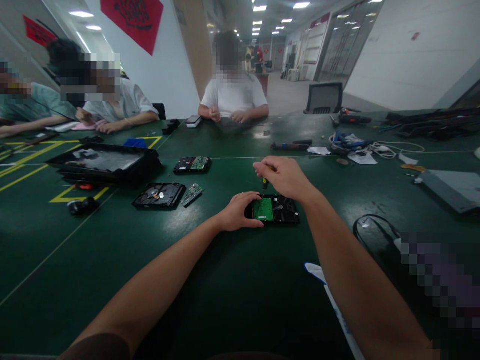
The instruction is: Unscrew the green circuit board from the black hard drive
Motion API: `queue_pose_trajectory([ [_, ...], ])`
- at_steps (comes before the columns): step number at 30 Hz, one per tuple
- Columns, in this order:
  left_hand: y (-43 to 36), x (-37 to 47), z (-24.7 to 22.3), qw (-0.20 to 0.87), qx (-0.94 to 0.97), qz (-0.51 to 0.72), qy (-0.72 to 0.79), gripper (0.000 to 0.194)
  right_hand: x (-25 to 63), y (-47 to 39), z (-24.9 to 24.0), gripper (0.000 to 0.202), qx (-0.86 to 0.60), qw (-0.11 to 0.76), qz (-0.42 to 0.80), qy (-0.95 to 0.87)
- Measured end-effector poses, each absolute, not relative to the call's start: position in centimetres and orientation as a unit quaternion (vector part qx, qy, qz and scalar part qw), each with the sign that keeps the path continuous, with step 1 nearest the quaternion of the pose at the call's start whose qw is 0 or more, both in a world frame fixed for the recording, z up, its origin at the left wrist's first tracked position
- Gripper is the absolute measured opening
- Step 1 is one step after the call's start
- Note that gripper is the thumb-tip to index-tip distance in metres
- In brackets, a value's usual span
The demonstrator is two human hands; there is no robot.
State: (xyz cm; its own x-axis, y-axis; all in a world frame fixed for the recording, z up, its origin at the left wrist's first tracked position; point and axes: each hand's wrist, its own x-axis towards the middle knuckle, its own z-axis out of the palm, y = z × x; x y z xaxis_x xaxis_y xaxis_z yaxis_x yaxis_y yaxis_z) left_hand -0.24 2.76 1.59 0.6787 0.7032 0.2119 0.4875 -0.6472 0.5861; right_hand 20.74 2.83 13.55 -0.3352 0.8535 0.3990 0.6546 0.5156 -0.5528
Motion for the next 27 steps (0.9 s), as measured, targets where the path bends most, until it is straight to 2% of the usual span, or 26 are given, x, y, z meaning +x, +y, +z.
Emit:
queue_pose_trajectory([
  [5, 2.9, -0.2, 1.5, 0.250, 0.881, 0.217, 0.337, 0.082, 20.7, 2.9, 13.2, 0.019, -0.477, 0.313, 0.107, -0.815],
  [10, 2.8, -0.1, 1.7, 0.256, 0.878, 0.216, 0.341, 0.082, 20.7, 3.1, 13.0, 0.010, -0.489, 0.297, 0.080, -0.816],
  [16, 2.9, -0.2, 1.4, 0.249, 0.882, 0.219, 0.335, 0.084, 20.8, 3.3, 12.5, 0.013, -0.492, 0.288, 0.048, -0.820],
  [19, 2.9, -0.3, 1.5, 0.248, 0.883, 0.216, 0.336, 0.084, 20.9, 3.2, 12.4, 0.006, -0.483, 0.284, 0.040, -0.827],
  [23, 2.6, -0.2, 1.8, 0.250, 0.882, 0.210, 0.338, 0.084, 21.1, 3.2, 12.4, 0.016, -0.466, 0.274, 0.034, -0.841],
  [27, 2.6, -0.2, 1.8, 0.251, 0.880, 0.213, 0.341, 0.083, 21.0, 3.1, 12.5, 0.017, -0.491, 0.262, 0.006, -0.831],
])
